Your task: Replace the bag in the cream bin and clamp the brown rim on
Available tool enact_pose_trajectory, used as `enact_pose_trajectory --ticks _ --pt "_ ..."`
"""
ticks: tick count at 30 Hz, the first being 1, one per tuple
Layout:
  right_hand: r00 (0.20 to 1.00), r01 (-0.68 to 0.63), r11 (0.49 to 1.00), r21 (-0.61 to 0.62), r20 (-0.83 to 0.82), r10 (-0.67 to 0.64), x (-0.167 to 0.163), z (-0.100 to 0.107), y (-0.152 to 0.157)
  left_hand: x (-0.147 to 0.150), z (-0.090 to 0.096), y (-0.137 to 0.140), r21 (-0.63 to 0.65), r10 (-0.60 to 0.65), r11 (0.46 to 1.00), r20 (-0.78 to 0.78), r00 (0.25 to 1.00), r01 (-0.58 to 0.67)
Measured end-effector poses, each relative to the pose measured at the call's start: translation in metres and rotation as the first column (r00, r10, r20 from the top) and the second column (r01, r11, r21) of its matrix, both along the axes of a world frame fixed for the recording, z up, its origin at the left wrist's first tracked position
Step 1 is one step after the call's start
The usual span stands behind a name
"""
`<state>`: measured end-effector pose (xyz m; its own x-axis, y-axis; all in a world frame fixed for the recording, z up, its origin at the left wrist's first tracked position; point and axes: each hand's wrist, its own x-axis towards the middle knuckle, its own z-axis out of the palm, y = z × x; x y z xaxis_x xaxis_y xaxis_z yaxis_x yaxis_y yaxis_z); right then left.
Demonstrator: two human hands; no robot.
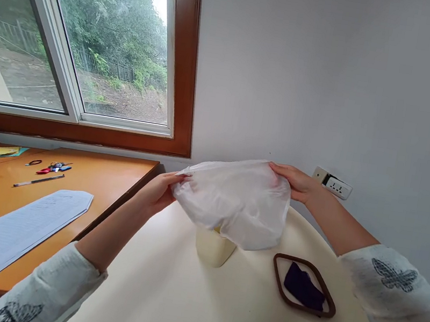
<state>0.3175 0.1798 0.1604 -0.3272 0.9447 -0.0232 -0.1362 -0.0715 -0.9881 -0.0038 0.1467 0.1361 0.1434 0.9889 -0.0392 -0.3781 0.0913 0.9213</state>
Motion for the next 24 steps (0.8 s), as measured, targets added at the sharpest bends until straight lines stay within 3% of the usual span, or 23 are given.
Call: enact_pose_trajectory --ticks 4,7,10,14,17,20,24 --pt "0.997 0.027 0.999 -0.021 0.072 -0.025 0.002 -0.011 -0.003 -0.005 -0.009 -0.002 -0.087 -0.08 0.992 0.113 0.99 0.09" --pt "0.986 -0.001 1.0 -0.01 0.166 0.003 0.007 -0.018 -0.008 -0.009 -0.014 -0.008 -0.118 -0.162 0.978 0.085 0.983 0.171" --pt "0.964 -0.156 0.988 -0.019 0.214 0.156 0.017 -0.022 -0.013 -0.018 -0.017 -0.014 -0.224 -0.154 0.964 -0.038 0.987 0.141" --pt "0.824 -0.439 0.89 -0.123 0.34 0.453 0.031 -0.023 -0.02 -0.032 -0.02 -0.02 -0.311 -0.081 0.95 -0.261 0.962 -0.004" --pt "0.735 -0.467 0.863 -0.194 0.456 0.501 0.037 -0.028 -0.023 -0.042 -0.025 -0.026 -0.312 -0.173 0.948 -0.339 0.925 0.063" --pt "0.827 -0.408 0.902 -0.143 0.36 0.432 0.039 -0.041 -0.024 -0.05 -0.032 -0.033 -0.339 -0.282 0.93 -0.421 0.862 0.138" --pt "0.987 -0.138 0.989 -0.047 0.072 0.142 0.037 -0.065 -0.022 -0.054 -0.047 -0.041 -0.3 -0.463 0.886 -0.552 0.693 0.353"
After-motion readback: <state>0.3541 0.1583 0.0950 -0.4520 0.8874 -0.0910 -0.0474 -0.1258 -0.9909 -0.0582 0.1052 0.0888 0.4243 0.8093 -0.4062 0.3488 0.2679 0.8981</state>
